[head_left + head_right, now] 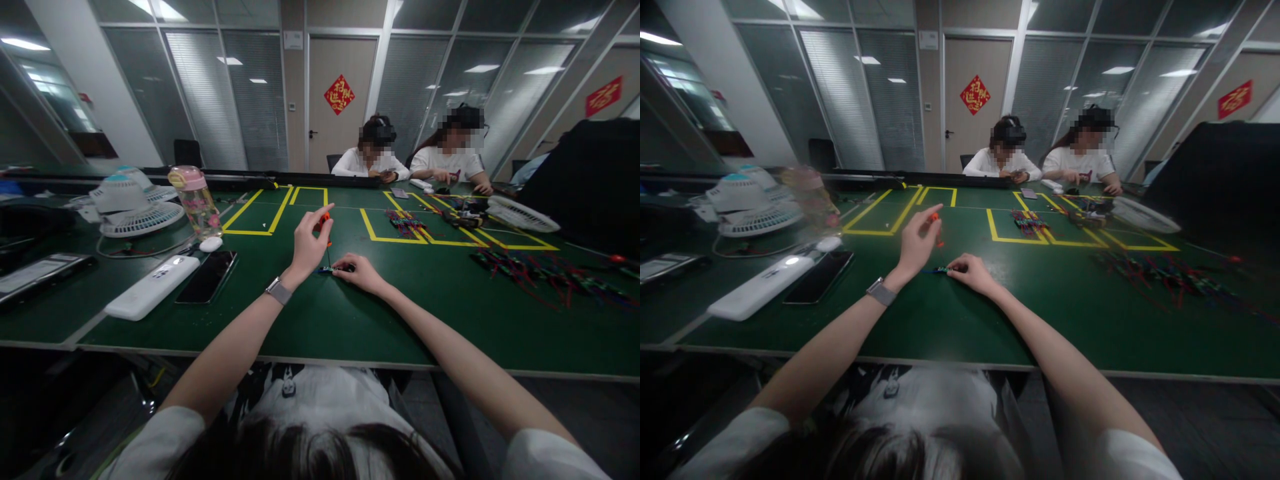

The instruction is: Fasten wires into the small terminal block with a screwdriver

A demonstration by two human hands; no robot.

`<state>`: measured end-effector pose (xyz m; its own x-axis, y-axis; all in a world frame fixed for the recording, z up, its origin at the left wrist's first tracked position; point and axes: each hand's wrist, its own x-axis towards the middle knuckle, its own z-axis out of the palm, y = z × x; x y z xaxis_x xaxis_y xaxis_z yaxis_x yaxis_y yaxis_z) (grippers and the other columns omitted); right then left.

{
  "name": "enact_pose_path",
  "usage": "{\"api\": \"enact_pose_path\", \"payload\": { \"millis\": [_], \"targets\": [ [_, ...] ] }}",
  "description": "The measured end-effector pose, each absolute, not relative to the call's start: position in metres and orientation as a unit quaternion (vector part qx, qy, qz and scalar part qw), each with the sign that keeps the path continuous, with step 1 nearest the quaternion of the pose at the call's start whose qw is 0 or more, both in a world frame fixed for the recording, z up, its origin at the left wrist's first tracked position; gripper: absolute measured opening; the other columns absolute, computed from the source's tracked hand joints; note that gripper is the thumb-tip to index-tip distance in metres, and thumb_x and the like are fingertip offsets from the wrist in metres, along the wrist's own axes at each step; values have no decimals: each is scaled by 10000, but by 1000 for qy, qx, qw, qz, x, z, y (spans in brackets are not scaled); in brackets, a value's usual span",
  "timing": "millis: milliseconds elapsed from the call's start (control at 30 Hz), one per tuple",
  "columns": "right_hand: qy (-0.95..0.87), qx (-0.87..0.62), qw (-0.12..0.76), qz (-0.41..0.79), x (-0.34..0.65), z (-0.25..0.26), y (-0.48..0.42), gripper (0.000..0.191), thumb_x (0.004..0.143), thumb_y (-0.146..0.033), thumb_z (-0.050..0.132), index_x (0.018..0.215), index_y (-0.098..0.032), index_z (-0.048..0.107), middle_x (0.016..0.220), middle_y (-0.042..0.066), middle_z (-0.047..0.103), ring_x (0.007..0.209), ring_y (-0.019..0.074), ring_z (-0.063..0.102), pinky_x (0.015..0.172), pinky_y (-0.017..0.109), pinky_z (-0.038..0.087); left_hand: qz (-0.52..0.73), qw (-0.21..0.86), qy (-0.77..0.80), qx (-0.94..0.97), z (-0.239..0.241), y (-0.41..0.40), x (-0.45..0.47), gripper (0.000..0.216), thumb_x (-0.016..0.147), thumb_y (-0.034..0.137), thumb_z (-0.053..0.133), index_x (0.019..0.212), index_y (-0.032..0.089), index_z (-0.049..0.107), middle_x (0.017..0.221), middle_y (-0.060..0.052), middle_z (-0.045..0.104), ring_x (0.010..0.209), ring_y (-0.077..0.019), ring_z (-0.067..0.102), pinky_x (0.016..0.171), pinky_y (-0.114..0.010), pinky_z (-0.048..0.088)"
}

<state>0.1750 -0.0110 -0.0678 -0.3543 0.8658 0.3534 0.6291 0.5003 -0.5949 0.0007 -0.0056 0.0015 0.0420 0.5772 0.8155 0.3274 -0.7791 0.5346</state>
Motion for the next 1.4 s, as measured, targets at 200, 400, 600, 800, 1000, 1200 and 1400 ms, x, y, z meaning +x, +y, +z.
{"api": "enact_pose_path", "payload": {
  "millis": [200, 400, 600, 800, 1000, 1200, 1400],
  "targets": [
    [-803, -470, 320, 178, 174, -66, -12, 191, 795, -257, 700, 937, -150, 769, 814, 60, 664, 745, 162, 607, 717, 289, 463, 621, 89, 334, 703, 1, -5, 1, 281, 966, 251, 524, 1223, 282, 635, 925, -32, 581, 822, -152, 572, 769, -278, 497],
    [-802, -467, 324, 183, 175, -66, -13, 183, 796, -271, 697, 930, -169, 769, 814, 52, 667, 741, 157, 608, 705, 282, 460, 626, 90, 328, 702, 1, -5, 1, 297, 986, 227, 471, 1240, 266, 619, 959, -43, 612, 834, -156, 587, 783, -294, 495],
    [-805, -465, 320, 182, 175, -66, -12, 195, 805, -273, 690, 947, -166, 769, 819, 56, 664, 749, 160, 601, 712, 285, 459, 631, 88, 341, 691, 3, -8, -1, 176, 941, 284, 580, 1086, 255, 675, 932, -42, 583, 829, -160, 579, 757, -288, 502],
    [-802, -467, 324, 183, 175, -68, -12, 188, 801, -273, 693, 941, -172, 768, 810, 51, 663, 739, 158, 602, 709, 285, 458, 632, 137, 306, 699, -1, -4, 1, 335, 1017, 228, 363, 1249, 277, 600, 1103, -58, 637, 892, -153, 623, 800, -307, 510],
    [-804, -465, 324, 182, 175, -68, -11, 185, 801, -261, 696, 942, -166, 768, 817, 53, 666, 741, 155, 597, 703, 278, 453, 639, 90, 332, 688, 1, -7, 0, 151, 924, 280, 609, 1057, 249, 673, 935, -41, 605, 820, -160, 592, 737, -286, 509],
    [-805, -463, 324, 180, 175, -69, -11, 176, 801, -268, 696, 929, -173, 770, 809, 49, 667, 732, 151, 601, 707, 278, 457, 632, 100, 335, 692, -2, -1, 1, 302, 1023, 240, 363, 1199, 260, 608, 1081, -68, 623, 948, -176, 604, 849, -326, 500],
    [-804, -463, 326, 181, 175, -69, -11, 171, 801, -265, 695, 929, -180, 770, 814, 49, 668, 740, 155, 604, 712, 281, 462, 628, 90, 325, 702, -1, -6, 1, 200, 956, 304, 554, 1126, 252, 646, 988, -47, 614, 864, -168, 594, 765, -290, 504]
  ]
}}
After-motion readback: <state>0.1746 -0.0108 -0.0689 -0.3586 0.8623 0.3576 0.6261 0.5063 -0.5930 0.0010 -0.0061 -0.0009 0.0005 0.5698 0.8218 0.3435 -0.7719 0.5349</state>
